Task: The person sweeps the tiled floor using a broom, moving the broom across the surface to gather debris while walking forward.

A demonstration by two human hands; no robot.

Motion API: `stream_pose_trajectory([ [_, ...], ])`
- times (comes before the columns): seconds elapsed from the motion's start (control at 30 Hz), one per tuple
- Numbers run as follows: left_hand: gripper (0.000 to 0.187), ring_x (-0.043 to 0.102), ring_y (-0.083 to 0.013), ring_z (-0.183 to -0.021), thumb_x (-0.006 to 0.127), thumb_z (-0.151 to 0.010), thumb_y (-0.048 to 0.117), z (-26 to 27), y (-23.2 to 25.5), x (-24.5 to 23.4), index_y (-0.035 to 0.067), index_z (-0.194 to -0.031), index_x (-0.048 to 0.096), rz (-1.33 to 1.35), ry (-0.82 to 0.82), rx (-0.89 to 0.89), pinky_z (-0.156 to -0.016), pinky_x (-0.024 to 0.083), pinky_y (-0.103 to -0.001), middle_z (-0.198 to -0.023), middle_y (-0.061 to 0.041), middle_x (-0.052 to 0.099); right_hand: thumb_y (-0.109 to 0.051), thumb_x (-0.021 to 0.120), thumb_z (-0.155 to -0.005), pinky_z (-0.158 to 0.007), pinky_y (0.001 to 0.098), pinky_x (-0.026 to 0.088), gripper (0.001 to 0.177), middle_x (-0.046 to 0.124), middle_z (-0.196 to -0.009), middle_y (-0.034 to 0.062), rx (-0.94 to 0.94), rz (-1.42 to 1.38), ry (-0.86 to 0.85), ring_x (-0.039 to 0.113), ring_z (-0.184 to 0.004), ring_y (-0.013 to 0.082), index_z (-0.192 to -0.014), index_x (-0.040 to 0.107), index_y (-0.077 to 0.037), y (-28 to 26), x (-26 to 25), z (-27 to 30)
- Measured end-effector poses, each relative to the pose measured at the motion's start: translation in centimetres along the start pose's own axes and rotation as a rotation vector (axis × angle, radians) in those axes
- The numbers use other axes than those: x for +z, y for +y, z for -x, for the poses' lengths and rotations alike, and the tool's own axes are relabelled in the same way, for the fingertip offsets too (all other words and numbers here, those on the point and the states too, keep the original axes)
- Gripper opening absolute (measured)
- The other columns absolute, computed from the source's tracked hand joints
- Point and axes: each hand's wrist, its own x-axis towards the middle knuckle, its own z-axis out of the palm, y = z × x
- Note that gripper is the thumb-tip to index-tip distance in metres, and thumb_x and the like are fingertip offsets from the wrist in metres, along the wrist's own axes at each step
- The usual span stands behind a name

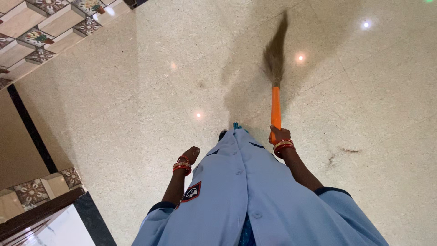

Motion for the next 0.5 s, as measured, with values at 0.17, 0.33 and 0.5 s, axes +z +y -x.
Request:
stream_pose_trajectory([
  [0.17, 0.047, 0.065, -0.0376, -0.119, 0.049, -0.101, 0.047, -1.8, -2.0, -1.4, 0.012, -0.129, 0.064, 0.008, -0.043, 0.009, -0.1, 0.052, -0.048, -0.127, -0.018, 0.07, -0.015, 0.074, -0.092, -0.051, 0.0323, 0.052, 0.03, 0.06, -0.077, 0.0092, 0.045, -0.329, -0.151, 0.06, -0.057, 0.0178, -0.109, 0.058, 0.004, 0.2, 2.1, 0.5],
  [0.33, 0.048, 0.065, -0.0374, -0.12, 0.05, -0.098, 0.048, -3.3, -4.9, -2.7, 0.015, -0.131, 0.063, -0.017, -0.112, -0.089, -0.1, 0.052, -0.049, -0.128, -0.018, 0.07, -0.015, 0.071, -0.085, -0.058, 0.0367, 0.059, 0.043, 0.066, -0.083, 0.0134, -0.11, 0.322, -0.312, 0.068, -0.065, 0.0246, -0.119, 0.049, 0.0, -0.3, 0.2, 2.4],
  [0.5, 0.048, 0.065, -0.0388, -0.12, 0.049, -0.1, 0.048, -4.7, -5.2, -4.7, 0.014, -0.13, 0.064, -0.06, -0.083, -0.056, -0.1, 0.052, -0.049, -0.128, -0.018, 0.07, -0.016, 0.074, -0.083, -0.066, 0.0471, 0.061, 0.05, 0.069, -0.095, 0.0215, -0.142, 1.101, -0.173, 0.072, -0.079, 0.035, -0.122, 0.048, -0.001, -5.0, 1.7, 2.2],
])
